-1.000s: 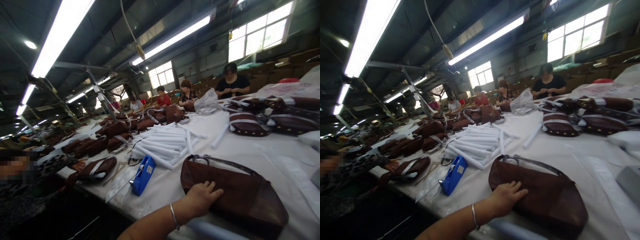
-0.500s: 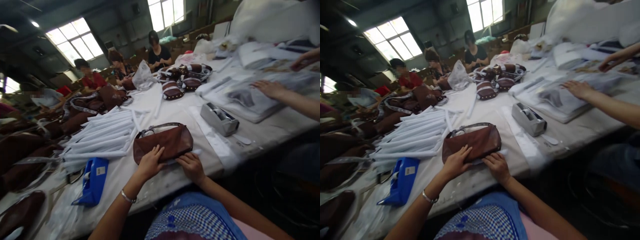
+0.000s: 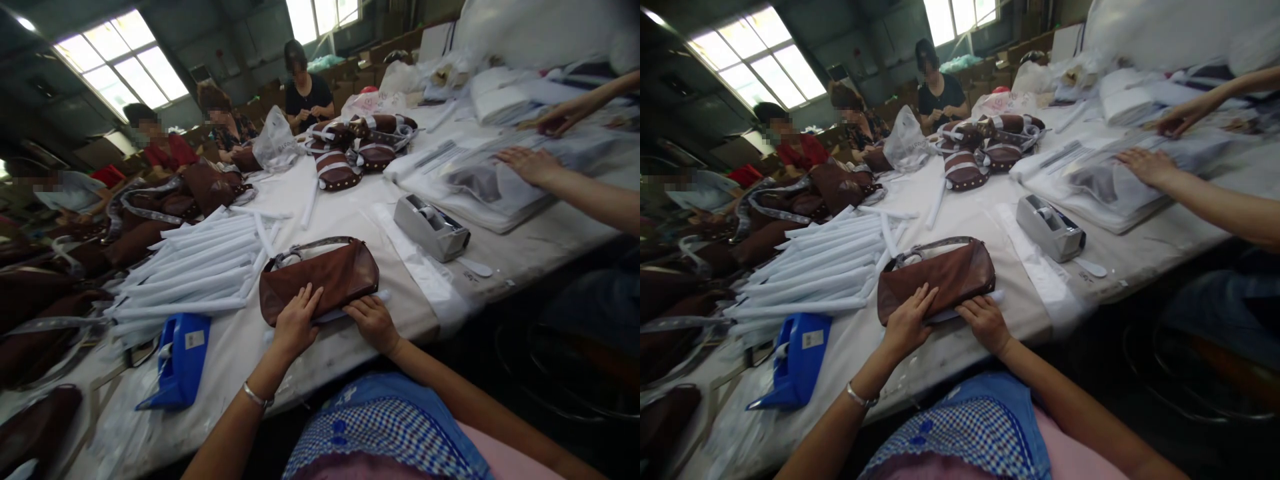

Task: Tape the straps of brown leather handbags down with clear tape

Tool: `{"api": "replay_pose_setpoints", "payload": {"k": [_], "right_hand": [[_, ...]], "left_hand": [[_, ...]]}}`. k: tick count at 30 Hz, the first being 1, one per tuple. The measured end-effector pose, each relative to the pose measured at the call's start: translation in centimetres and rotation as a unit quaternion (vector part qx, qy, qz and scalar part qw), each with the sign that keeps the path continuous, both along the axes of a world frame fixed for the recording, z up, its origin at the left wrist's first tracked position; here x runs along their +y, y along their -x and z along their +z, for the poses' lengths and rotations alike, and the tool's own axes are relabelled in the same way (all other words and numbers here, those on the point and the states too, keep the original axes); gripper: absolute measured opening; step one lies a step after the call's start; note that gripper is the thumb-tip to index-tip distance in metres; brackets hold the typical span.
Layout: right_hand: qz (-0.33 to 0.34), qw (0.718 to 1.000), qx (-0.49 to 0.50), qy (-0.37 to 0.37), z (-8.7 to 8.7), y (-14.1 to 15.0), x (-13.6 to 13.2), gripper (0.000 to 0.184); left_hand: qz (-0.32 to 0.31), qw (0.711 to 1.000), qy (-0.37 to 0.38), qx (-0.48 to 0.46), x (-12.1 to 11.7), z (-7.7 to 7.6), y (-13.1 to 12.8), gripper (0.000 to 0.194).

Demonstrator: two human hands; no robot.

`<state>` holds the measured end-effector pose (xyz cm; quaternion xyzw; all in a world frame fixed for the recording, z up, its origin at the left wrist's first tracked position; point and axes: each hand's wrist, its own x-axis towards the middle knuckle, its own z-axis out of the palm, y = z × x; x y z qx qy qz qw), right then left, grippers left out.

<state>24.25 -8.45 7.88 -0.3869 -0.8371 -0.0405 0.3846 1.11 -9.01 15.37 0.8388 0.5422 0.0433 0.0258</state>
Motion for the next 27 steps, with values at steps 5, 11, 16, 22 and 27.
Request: {"api": "replay_pose_setpoints", "payload": {"k": [5,11,16,22,27], "right_hand": [[-0.002,1.000,-0.013,-0.010,1.5,-3.6,-0.2,0.030],[-0.016,0.994,-0.107,-0.009,4.9,-6.6,1.9,0.060],[0.121,0.988,-0.096,0.002,2.6,-7.0,4.3,0.062],[0.122,0.991,-0.057,0.018,0.3,-7.2,4.2,0.056],[0.112,0.992,-0.049,0.009,0.3,-7.1,4.2,0.058]], "left_hand": [[0.016,1.000,-0.021,-0.011,-0.6,-1.0,-0.3,0.094],[0.019,0.999,-0.034,-0.016,-0.5,-1.8,-0.2,0.093],[0.021,0.996,-0.081,-0.004,-1.1,-3.3,-0.7,0.092],[0.045,0.991,-0.123,0.028,-1.8,-4.3,-2.3,0.082],[0.023,0.989,-0.131,0.068,-0.6,-3.0,-3.9,0.073]]}}
